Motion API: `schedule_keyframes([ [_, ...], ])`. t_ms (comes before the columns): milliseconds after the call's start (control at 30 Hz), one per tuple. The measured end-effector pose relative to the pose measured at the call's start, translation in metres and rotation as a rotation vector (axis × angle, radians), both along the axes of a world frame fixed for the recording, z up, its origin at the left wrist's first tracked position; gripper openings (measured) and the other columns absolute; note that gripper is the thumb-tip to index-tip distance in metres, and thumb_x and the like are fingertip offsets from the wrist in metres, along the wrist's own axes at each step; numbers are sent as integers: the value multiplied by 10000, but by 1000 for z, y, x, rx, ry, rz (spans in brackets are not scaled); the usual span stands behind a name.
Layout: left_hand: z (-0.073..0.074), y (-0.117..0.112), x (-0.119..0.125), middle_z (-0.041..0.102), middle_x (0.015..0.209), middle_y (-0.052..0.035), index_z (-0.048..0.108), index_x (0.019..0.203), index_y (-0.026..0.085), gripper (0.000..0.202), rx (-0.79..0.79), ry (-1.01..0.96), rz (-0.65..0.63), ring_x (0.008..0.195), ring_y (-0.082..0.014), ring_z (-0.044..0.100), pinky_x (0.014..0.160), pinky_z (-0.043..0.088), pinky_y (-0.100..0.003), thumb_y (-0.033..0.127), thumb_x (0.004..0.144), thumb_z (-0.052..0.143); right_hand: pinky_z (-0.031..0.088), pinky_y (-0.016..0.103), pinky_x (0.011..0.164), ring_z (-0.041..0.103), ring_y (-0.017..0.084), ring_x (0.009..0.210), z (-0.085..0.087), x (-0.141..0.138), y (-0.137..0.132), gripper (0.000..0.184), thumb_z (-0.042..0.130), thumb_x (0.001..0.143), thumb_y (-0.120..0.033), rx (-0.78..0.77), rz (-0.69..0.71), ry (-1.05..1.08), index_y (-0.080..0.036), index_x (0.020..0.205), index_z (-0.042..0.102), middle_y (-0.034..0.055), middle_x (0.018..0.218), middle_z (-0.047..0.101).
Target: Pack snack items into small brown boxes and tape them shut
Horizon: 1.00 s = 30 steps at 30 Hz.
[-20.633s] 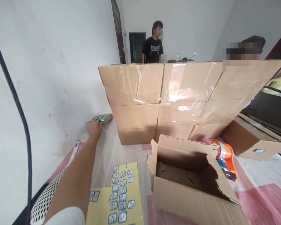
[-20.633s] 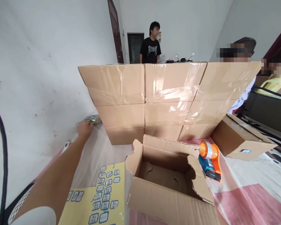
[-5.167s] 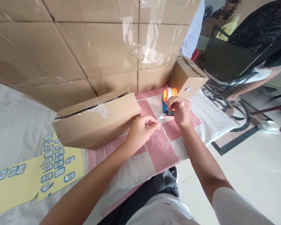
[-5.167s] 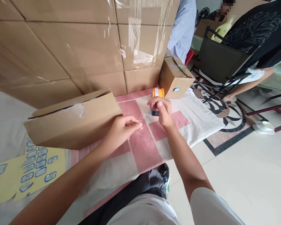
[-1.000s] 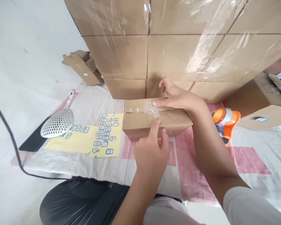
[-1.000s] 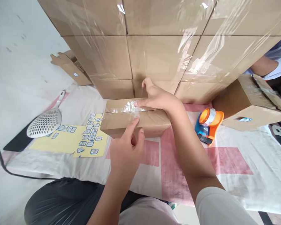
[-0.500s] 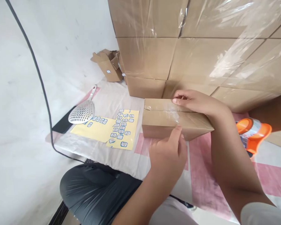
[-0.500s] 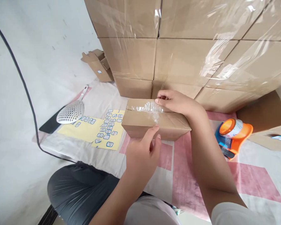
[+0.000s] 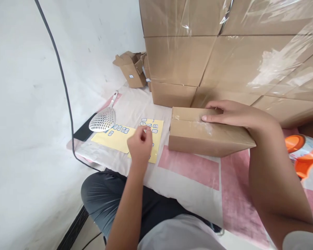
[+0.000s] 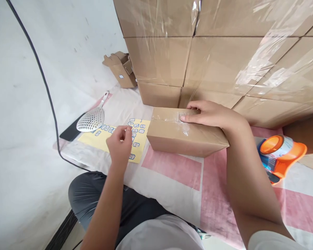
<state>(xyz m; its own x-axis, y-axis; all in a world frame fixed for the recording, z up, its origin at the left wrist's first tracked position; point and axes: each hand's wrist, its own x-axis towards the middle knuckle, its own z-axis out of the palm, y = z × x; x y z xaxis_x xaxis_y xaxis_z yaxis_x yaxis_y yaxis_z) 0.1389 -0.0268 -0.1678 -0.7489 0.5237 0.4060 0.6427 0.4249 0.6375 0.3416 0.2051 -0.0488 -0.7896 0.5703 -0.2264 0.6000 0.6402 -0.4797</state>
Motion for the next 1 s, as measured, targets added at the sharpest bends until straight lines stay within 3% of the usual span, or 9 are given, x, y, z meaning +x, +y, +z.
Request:
schedule_keyframes([
  [67,-11,8,-48,719,852,-68,669,1151,167,348,-291,35,-21,785,-200,662,757,491,-325,360,1002,421,492,384,730,660,318,941,-1,-1,0,584,574,808,-791,2,10,15,-252,1015,665,70,1061,730],
  [167,-16,26,-99,659,1317,-153,611,1339,173,426,-448,98,-161,1160,-298,614,935,470,-410,325,947,543,486,388,732,657,321,940,-2,-1,-1,572,555,828,-786,15,4,25,-251,1004,657,72,1053,729],
  [233,-12,40,-116,599,1445,-116,622,1355,244,448,-526,142,-278,1277,-329,539,1002,422,-455,246,909,579,481,386,732,656,322,947,-2,-1,-1,556,555,837,-774,9,-8,25,-253,998,657,69,1056,731],
  [333,-3,59,-126,687,1324,-75,695,1247,289,427,-643,210,-428,1227,-306,558,1022,370,-472,123,889,531,476,381,731,658,319,951,-2,0,0,530,580,835,-754,-16,-25,24,-255,995,661,57,1060,733],
  [500,2,76,-132,730,1116,-104,760,956,217,258,-753,324,-517,1103,-290,590,991,356,-454,109,875,541,476,380,730,659,326,962,-1,-1,0,533,607,819,-747,-21,-39,32,-252,1010,661,57,1071,736],
  [633,2,80,-136,706,1141,-97,747,1018,237,279,-785,380,-536,1103,-278,584,952,375,-420,114,866,548,471,385,711,659,327,937,1,-4,-3,549,624,787,-764,-25,-63,8,-251,980,662,63,1046,735],
  [833,3,83,-140,692,1095,-95,711,863,207,201,-799,413,-538,1060,-265,577,926,394,-405,135,875,524,470,381,677,662,311,883,0,-4,-1,566,633,774,-777,-21,-53,31,-250,976,669,65,1013,734],
  [1000,5,77,-142,673,1130,-102,686,933,200,228,-746,413,-553,1095,-269,581,941,417,-406,115,886,479,479,388,694,667,314,891,-1,-4,1,583,626,770,-780,-1,-53,20,-254,1017,677,62,1022,731],
])
